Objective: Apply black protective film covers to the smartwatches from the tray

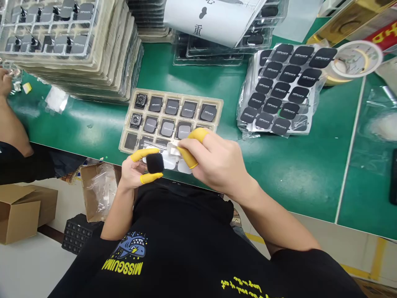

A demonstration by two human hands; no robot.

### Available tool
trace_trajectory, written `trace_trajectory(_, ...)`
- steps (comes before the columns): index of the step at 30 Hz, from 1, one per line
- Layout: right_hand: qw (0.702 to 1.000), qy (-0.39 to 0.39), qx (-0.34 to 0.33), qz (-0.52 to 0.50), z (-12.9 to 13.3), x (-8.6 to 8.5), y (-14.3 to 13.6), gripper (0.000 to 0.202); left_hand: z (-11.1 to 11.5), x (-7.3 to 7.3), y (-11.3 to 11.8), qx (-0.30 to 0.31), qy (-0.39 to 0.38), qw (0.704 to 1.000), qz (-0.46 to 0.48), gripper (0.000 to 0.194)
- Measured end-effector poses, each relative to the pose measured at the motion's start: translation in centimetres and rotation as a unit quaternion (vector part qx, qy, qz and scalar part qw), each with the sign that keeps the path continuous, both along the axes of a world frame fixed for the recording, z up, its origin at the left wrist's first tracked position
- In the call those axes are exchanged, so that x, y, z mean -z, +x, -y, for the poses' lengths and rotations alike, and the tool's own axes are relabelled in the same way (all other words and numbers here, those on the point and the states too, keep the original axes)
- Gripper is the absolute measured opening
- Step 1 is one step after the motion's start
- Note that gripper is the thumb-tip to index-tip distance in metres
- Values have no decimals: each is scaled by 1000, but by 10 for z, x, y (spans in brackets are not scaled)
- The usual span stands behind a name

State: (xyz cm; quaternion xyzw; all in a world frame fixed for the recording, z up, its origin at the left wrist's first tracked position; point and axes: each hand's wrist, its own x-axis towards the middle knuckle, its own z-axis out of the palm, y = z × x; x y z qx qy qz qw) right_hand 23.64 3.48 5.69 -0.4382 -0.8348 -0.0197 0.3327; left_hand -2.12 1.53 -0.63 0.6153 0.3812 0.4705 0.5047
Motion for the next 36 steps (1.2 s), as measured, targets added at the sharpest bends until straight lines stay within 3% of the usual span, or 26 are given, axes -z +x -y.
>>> trace_trajectory(5,999,-8,-31,-31,10,-15,12,1,-2,-3,0,11,14,999,28,69)
trace_trajectory(10,995,-59,-72,-46,19,-21,16,8,-3,-8,0,5,17,1000,3,66)
trace_trajectory(14,993,-82,-48,-68,24,-19,30,12,0,-12,-3,2,-24,999,20,67)
trace_trajectory(18,995,-66,39,-60,28,0,65,12,3,-11,-4,11,-41,998,53,67)
trace_trajectory(21,982,-91,161,-43,37,24,101,5,3,-8,-5,15,-40,997,65,68)
trace_trajectory(24,938,-175,294,-50,53,46,134,9,3,-5,-6,21,-42,997,65,69)
trace_trajectory(27,892,-235,383,-55,67,59,156,13,2,-2,-5,29,-43,997,57,69)
trace_trajectory(32,838,-285,463,-38,66,72,170,16,0,1,-1,41,-27,996,69,69)
trace_trajectory(36,806,-330,490,-26,56,83,171,14,1,-1,-1,35,-23,998,51,70)
